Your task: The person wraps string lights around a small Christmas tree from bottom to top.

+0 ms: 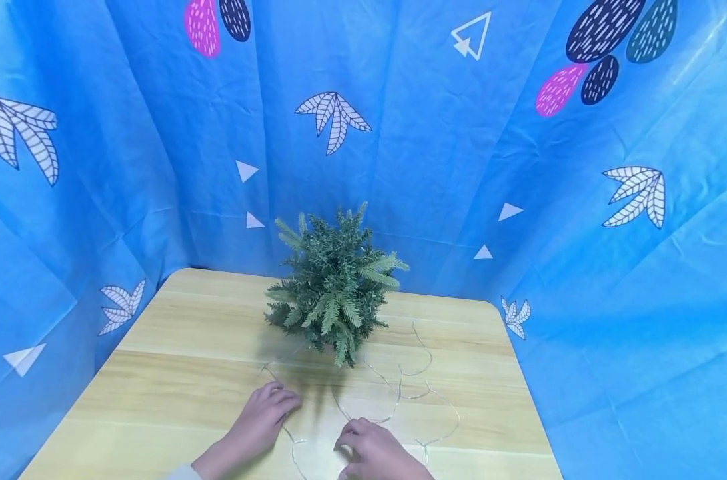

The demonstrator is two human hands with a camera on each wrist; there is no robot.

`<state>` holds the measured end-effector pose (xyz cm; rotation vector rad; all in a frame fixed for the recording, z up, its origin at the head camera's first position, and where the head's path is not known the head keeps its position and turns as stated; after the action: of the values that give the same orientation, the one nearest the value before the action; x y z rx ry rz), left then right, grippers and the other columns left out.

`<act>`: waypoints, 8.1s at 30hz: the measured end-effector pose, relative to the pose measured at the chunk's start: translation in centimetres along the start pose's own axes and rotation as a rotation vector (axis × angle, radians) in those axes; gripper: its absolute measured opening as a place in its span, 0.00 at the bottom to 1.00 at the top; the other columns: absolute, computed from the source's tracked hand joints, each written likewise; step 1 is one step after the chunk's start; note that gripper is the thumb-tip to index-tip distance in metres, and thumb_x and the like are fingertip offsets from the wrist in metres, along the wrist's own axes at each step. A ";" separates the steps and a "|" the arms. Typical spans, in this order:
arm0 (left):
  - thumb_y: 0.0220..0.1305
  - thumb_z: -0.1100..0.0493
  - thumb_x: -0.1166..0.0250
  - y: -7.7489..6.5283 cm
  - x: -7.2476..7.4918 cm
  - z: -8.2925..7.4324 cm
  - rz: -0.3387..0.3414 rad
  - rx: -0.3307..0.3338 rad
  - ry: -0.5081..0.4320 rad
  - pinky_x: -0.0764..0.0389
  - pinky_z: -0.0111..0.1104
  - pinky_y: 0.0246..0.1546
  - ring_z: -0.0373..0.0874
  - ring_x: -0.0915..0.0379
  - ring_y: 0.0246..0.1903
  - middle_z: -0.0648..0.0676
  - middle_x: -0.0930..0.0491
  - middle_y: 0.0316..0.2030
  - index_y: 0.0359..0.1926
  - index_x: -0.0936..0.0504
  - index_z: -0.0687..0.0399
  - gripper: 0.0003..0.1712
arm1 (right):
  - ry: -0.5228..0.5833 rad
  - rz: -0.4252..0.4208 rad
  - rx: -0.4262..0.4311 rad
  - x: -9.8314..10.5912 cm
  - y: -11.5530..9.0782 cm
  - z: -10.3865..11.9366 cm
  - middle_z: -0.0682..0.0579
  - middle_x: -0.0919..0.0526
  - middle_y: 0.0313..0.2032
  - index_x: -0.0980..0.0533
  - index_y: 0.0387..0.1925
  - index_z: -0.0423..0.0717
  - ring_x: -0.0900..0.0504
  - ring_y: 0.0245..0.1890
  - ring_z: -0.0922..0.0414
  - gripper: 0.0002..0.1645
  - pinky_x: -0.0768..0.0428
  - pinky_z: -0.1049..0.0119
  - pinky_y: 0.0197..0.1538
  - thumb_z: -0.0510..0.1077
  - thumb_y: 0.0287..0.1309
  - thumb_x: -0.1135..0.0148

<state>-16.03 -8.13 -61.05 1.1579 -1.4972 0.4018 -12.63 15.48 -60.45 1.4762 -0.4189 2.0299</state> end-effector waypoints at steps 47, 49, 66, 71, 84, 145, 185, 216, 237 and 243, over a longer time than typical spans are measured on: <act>0.61 0.45 0.30 0.5 -0.1 -1.6 0.136 -0.058 -0.159 0.30 0.42 0.53 0.35 0.32 0.47 0.32 0.18 0.41 0.42 0.12 0.32 0.08 | 0.200 -0.356 -0.344 5.2 0.6 -2.4 0.63 0.16 0.32 0.16 0.39 0.51 0.27 0.30 0.75 0.05 0.22 0.75 0.34 0.46 0.66 0.36; 0.60 0.45 0.29 0.5 -0.2 -1.6 0.130 -0.065 -0.151 0.29 0.41 0.52 0.35 0.32 0.47 0.32 0.18 0.42 0.42 0.12 0.32 0.08 | 0.212 -0.385 -0.331 5.5 0.6 -2.3 0.63 0.16 0.31 0.16 0.38 0.50 0.27 0.30 0.74 0.05 0.21 0.75 0.34 0.45 0.66 0.36; 0.60 0.45 0.29 1.5 -0.6 -1.7 0.158 0.073 -0.154 0.26 0.39 0.50 0.33 0.31 0.40 0.34 0.20 0.34 0.58 0.18 0.49 0.27 | 0.303 -0.445 -0.298 7.1 1.3 -1.3 0.62 0.15 0.34 0.16 0.39 0.53 0.25 0.31 0.73 0.04 0.21 0.74 0.34 0.44 0.63 0.34; 0.61 0.44 0.30 2.0 -0.6 -2.1 0.103 0.074 -0.144 0.25 0.36 0.46 0.29 0.34 0.36 0.30 0.23 0.30 0.55 0.16 0.45 0.23 | 0.291 -0.467 -0.262 7.5 1.4 -0.8 0.63 0.15 0.34 0.16 0.38 0.53 0.25 0.30 0.74 0.03 0.21 0.74 0.33 0.43 0.62 0.33; 0.64 0.47 0.32 1.6 -0.7 -2.3 0.057 0.016 -0.130 0.22 0.43 0.49 0.34 0.27 0.41 0.35 0.17 0.38 0.39 0.12 0.35 0.05 | 0.276 -0.520 -0.229 9.0 1.5 0.1 0.64 0.17 0.30 0.17 0.37 0.52 0.25 0.29 0.74 0.03 0.22 0.75 0.31 0.41 0.62 0.33; 0.58 0.66 0.27 2.9 8.2 9.2 -0.361 0.242 -0.146 0.21 0.44 0.49 0.47 0.23 0.44 0.51 0.12 0.41 0.43 0.13 0.52 0.11 | 0.314 -0.990 0.199 17.6 -2.7 -0.7 0.51 0.24 0.23 0.20 0.31 0.34 0.32 0.26 0.64 0.10 0.33 0.75 0.26 0.21 0.48 0.37; 0.67 0.55 0.32 9.3 13.2 10.6 -0.453 0.425 -0.235 0.24 0.47 0.43 0.51 0.23 0.46 0.53 0.12 0.45 0.47 0.12 0.50 0.10 | 0.272 -1.082 0.477 21.5 -1.1 4.7 0.47 0.24 0.21 0.22 0.26 0.28 0.33 0.23 0.61 0.10 0.37 0.76 0.26 0.29 0.63 0.38; 0.66 0.54 0.31 11.0 12.2 7.7 -0.331 0.437 -0.520 0.30 0.40 0.40 0.50 0.28 0.46 0.50 0.18 0.44 0.50 0.13 0.44 0.12 | 0.286 -1.328 0.047 22.1 -5.1 -0.9 0.49 0.20 0.23 0.23 0.26 0.20 0.24 0.28 0.66 0.11 0.26 0.81 0.37 0.28 0.61 0.36; 0.65 0.53 0.29 8.9 14.1 5.0 -0.419 0.401 -0.597 0.23 0.38 0.44 0.41 0.29 0.47 0.49 0.18 0.45 0.50 0.13 0.48 0.13 | 0.294 -1.383 0.040 22.4 -5.7 -1.2 0.49 0.19 0.23 0.24 0.25 0.17 0.22 0.28 0.66 0.13 0.25 0.81 0.36 0.28 0.61 0.36; 0.64 0.51 0.29 9.2 16.0 1.8 -0.429 0.352 -0.659 0.27 0.31 0.41 0.44 0.30 0.42 0.47 0.17 0.42 0.49 0.12 0.49 0.15 | 0.297 -1.404 0.056 22.7 -5.6 -1.1 0.48 0.19 0.23 0.25 0.25 0.17 0.22 0.28 0.66 0.10 0.25 0.81 0.35 0.25 0.59 0.37</act>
<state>-22.50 -12.25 -44.18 1.9786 -1.6989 -0.0301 -14.77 26.71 -40.04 0.9346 0.6581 1.0270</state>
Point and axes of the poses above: each hand's wrist, its own y-axis towards the middle knuckle, its own x-axis out of the back of the hand, z = x × y, the point moved 5 cm from there along y, towards the middle knuckle
